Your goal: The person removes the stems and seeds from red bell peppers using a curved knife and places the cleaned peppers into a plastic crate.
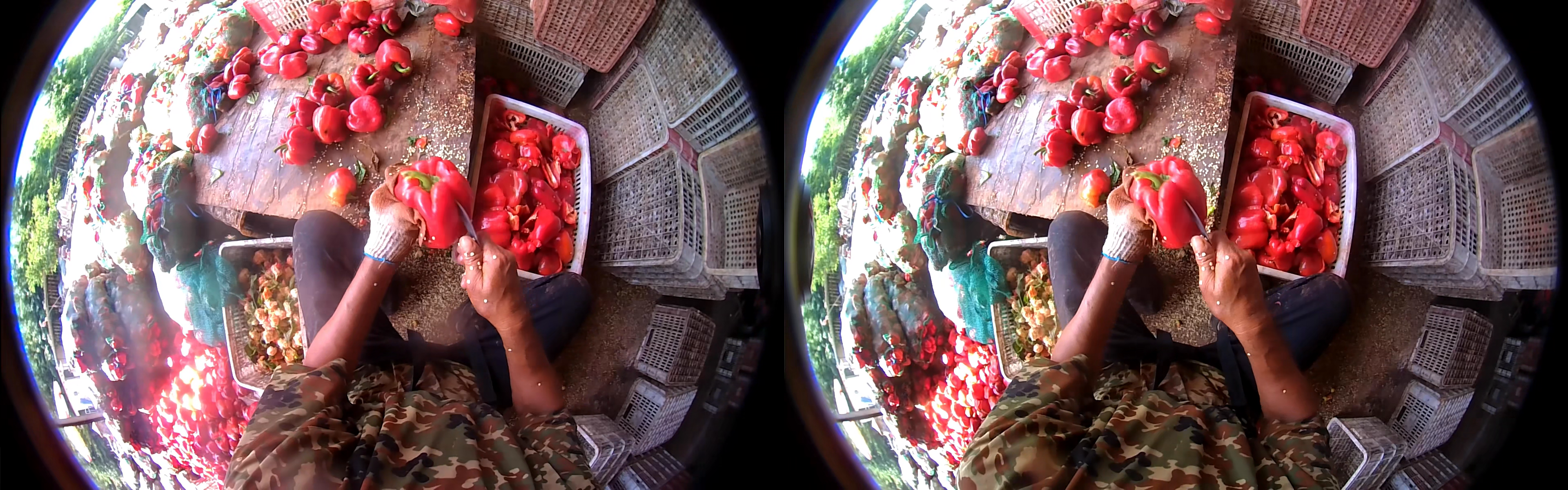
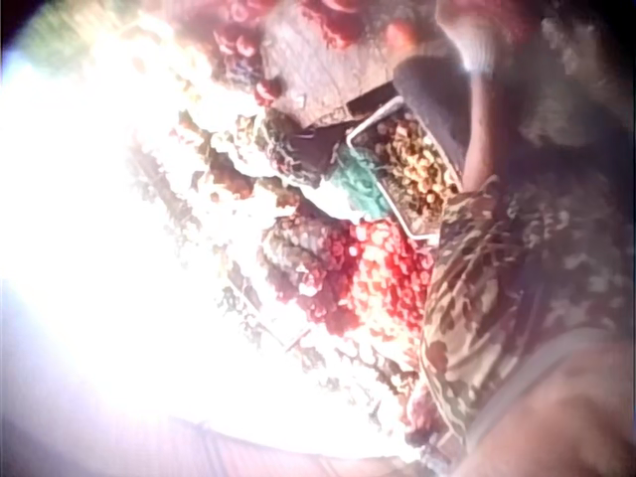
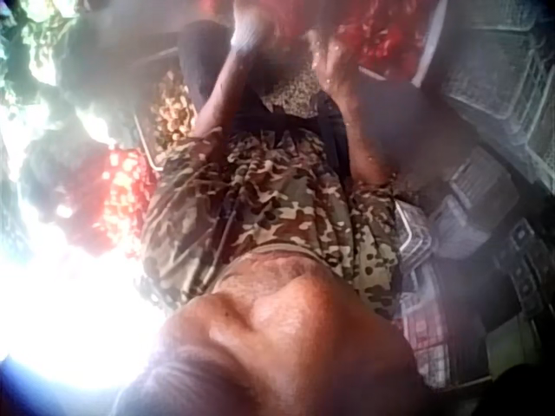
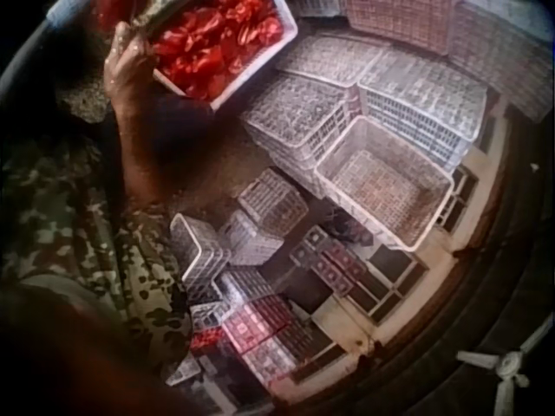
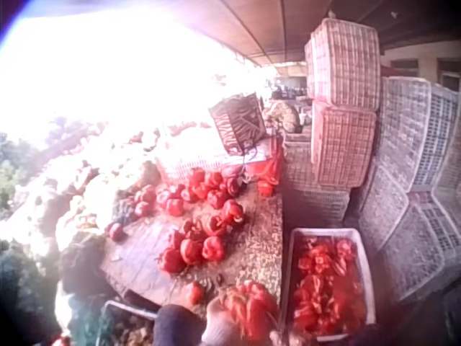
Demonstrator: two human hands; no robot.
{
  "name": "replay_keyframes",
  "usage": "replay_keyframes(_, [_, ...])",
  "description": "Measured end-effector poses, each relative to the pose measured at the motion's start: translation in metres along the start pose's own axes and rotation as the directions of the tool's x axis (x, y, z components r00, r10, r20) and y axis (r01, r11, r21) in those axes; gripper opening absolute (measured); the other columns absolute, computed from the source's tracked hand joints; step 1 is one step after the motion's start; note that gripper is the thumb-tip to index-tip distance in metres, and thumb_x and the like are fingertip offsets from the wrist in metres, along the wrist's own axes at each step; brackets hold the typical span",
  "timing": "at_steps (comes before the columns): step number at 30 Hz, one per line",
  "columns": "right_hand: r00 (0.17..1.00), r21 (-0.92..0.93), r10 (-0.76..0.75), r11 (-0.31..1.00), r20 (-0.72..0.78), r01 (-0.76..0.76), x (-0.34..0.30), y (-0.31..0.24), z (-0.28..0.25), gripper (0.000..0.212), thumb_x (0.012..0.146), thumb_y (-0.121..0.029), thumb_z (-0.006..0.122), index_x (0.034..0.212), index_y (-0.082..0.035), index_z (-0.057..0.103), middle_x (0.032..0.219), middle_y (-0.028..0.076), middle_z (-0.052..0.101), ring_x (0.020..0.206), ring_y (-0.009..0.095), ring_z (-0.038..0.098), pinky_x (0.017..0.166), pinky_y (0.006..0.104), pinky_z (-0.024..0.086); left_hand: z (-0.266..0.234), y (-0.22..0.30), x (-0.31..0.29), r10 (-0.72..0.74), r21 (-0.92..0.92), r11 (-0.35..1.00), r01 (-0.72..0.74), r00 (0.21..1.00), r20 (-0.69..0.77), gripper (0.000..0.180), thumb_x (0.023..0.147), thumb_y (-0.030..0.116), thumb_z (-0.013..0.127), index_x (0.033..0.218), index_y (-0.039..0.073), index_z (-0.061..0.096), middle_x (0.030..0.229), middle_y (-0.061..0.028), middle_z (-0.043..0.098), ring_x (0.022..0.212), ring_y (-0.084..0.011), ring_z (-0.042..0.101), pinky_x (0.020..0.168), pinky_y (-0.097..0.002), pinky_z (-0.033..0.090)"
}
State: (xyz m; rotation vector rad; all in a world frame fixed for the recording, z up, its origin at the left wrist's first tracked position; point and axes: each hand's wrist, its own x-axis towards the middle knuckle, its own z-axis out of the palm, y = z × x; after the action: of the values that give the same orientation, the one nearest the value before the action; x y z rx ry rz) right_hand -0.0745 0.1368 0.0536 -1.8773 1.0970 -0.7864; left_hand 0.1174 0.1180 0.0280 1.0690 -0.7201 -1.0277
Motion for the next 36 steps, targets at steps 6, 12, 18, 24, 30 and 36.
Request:
replay_keyframes(6, [0.958,0.248,0.261,0.926,0.120,-0.283,-0.016,0.026,-0.008,0.037,0.102,-0.033,0.057,0.103,0.004,0.060,0.072,0.012,0.065,0.070,0.028,0.067,0.064,0.0409,0.050,-0.018,-0.008,0.030,-0.101,-0.152,0.979,0.133,0.975,0.199,0.014,0.099,0.010,0.056,0.111,0.006,0.060,0.106,-0.0064,0.067,0.094,-0.0170,0.066,0.084,-0.0339,0.056])
replay_keyframes(12, [0.992,0.534,-0.084,0.837,-0.094,0.121,0.037,0.009,-0.019,0.081,0.086,-0.039,0.078,0.146,0.002,0.041,0.131,0.017,0.058,0.116,0.022,0.059,0.099,0.0357,0.049,0.014,-0.002,0.013,-0.241,0.086,0.970,0.225,0.913,0.328,0.029,0.092,0.011,0.070,0.118,0.001,0.062,0.106,-0.0075,0.070,0.097,-0.0153,0.066,0.082,-0.0311,0.056])
replay_keyframes(18, [0.963,0.628,0.016,0.761,-0.270,0.164,0.028,0.022,-0.016,0.079,0.082,-0.023,0.082,0.143,0.006,0.041,0.127,0.016,0.060,0.116,0.022,0.060,0.101,0.0348,0.049,0.031,-0.015,-0.001,-0.260,-0.190,0.938,0.289,0.951,0.165,0.069,0.081,-0.015,0.057,0.145,-0.006,0.036,0.133,-0.0164,0.058,0.117,-0.0212,0.060,0.098,-0.0333,0.051])
replay_keyframes(24, [0.927,0.301,-0.108,0.927,-0.360,0.225,0.023,0.040,-0.010,0.066,0.083,-0.021,0.079,0.139,0.000,0.050,0.116,0.021,0.065,0.101,0.029,0.067,0.085,0.0375,0.056,0.068,-0.012,-0.032,-0.083,0.313,0.948,0.054,0.993,0.080,0.059,0.085,0.004,0.074,0.138,0.000,0.048,0.118,-0.0134,0.067,0.097,-0.0208,0.069,0.086,-0.0344,0.058])
replay_keyframes(30, [0.988,0.620,0.074,0.784,-0.133,0.024,0.011,0.056,-0.030,0.040,0.089,-0.012,0.070,0.125,0.002,0.060,0.092,0.008,0.070,0.075,0.013,0.066,0.066,0.0291,0.056,0.042,-0.047,-0.002,-0.353,0.088,0.935,0.343,0.923,0.153,0.027,0.095,0.017,0.064,0.116,0.000,0.064,0.101,-0.0085,0.072,0.090,-0.0190,0.070,0.079,-0.0316,0.057])
replay_keyframes(36, [0.877,0.958,0.455,0.285,-0.156,0.023,0.013,0.076,-0.033,0.039,0.086,-0.009,0.070,0.124,-0.003,0.064,0.110,0.004,0.068,0.097,0.013,0.065,0.087,0.0312,0.054,0.060,-0.114,0.006,-0.445,-0.203,0.859,0.469,0.882,0.155,0.031,0.103,0.014,0.045,0.128,0.001,0.060,0.119,-0.0120,0.068,0.103,-0.0232,0.069,0.084,-0.0366,0.058])
